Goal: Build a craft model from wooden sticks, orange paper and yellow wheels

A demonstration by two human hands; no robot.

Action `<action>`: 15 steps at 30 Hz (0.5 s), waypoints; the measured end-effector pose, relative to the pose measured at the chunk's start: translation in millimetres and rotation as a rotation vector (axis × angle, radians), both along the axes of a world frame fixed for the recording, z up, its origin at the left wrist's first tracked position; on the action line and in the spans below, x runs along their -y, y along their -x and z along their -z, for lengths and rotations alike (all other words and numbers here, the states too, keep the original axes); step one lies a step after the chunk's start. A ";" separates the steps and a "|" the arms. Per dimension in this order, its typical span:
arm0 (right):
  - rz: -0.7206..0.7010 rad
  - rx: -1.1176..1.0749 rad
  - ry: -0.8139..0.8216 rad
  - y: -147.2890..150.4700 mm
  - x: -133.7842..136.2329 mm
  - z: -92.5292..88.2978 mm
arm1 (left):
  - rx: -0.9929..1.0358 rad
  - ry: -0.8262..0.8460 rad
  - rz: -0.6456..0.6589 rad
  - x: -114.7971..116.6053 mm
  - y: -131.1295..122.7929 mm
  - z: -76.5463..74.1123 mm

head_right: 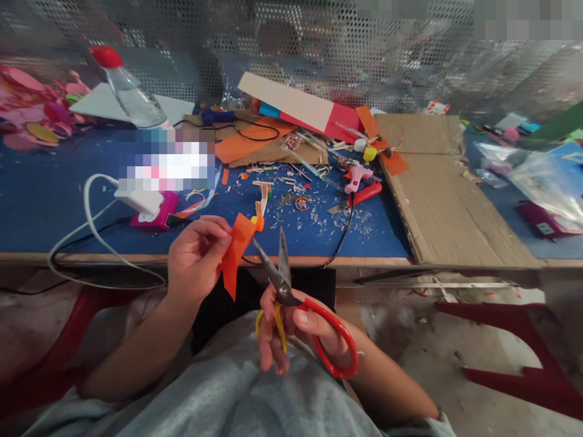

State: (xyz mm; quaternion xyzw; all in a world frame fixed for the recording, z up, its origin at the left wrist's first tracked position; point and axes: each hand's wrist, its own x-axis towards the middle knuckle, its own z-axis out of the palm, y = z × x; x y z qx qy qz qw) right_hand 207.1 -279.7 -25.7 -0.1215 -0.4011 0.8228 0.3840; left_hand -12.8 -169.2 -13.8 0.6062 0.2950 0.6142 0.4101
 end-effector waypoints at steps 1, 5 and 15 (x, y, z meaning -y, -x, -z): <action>-0.001 -0.004 0.003 0.3 -0.8 0.2 | -0.002 -0.007 0.005 0.4 -0.1 -0.4; -0.035 -0.026 0.032 1.5 -5.2 0.7 | 0.010 0.014 0.039 4.1 -1.7 -0.5; -0.004 0.058 0.077 2.6 1.2 5.8 | 0.222 0.418 0.322 7.7 -3.4 4.9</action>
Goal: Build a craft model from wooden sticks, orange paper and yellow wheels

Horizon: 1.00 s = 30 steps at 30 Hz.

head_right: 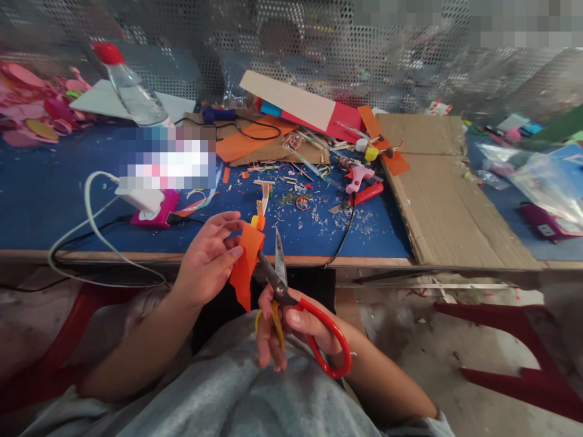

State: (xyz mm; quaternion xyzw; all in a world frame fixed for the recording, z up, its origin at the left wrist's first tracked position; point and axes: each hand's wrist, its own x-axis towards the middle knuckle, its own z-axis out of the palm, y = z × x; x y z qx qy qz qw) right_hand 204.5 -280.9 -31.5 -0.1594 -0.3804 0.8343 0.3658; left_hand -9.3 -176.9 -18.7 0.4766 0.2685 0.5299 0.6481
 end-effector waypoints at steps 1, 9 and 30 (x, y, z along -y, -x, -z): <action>-0.004 0.000 0.002 0.1 0.4 0.5 | 0.002 0.041 0.017 0.3 0.1 -0.2; -0.009 0.023 0.041 1.6 0.8 -6.8 | -0.108 0.144 0.075 5.2 1.4 -5.8; -0.065 0.095 0.060 -2.5 -3.1 -20.0 | -0.300 0.175 0.574 1.0 8.0 -22.8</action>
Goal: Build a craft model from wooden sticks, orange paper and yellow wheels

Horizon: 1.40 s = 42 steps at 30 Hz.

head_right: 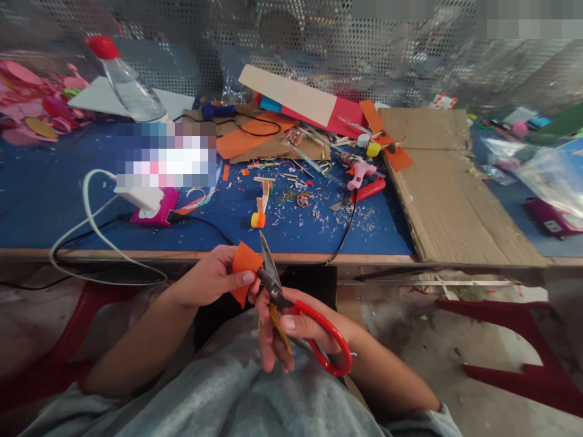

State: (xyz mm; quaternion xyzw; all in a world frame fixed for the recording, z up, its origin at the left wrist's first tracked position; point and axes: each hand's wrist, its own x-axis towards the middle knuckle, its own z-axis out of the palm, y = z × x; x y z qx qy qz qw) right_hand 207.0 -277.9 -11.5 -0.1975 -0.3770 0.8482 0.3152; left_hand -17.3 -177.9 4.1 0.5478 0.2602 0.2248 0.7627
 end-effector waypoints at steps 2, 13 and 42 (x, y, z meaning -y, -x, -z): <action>0.004 0.000 0.002 -0.3 -0.4 -0.6 | -0.027 0.019 0.031 0.4 1.1 -0.6; 0.012 -0.036 -0.006 -1.7 0.7 2.8 | -0.045 0.018 0.160 -0.7 9.1 -0.4; -0.028 -0.075 -0.028 -6.2 5.4 11.0 | -0.028 -0.025 0.320 -10.3 22.9 2.7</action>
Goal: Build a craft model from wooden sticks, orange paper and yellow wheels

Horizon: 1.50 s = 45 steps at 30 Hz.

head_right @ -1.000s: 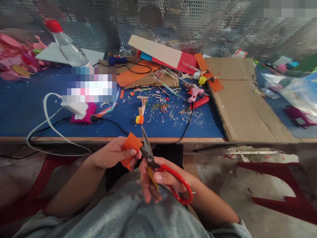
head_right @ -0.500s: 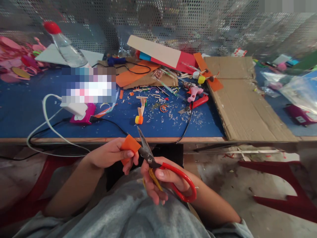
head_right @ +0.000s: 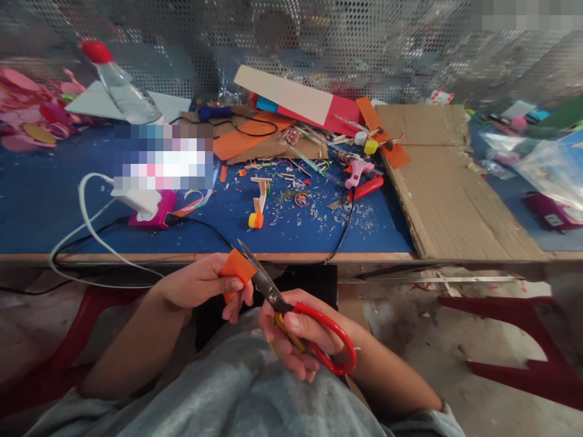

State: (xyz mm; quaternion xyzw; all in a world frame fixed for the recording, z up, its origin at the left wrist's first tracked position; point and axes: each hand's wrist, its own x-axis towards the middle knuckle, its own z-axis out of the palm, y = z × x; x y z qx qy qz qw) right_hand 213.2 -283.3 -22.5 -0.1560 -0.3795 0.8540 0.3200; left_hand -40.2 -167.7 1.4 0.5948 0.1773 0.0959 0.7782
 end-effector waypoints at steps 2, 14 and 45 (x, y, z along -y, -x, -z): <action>-0.012 0.021 0.022 0.7 0.8 -0.5 | 0.018 -0.010 0.003 -1.1 0.4 -0.4; 0.372 0.334 -0.156 -22.6 -4.1 -21.7 | -0.033 0.099 -0.011 7.6 3.1 -0.5; 0.852 0.816 -1.471 -6.6 -67.4 -56.9 | -0.206 -0.441 -0.351 33.2 -29.3 -5.6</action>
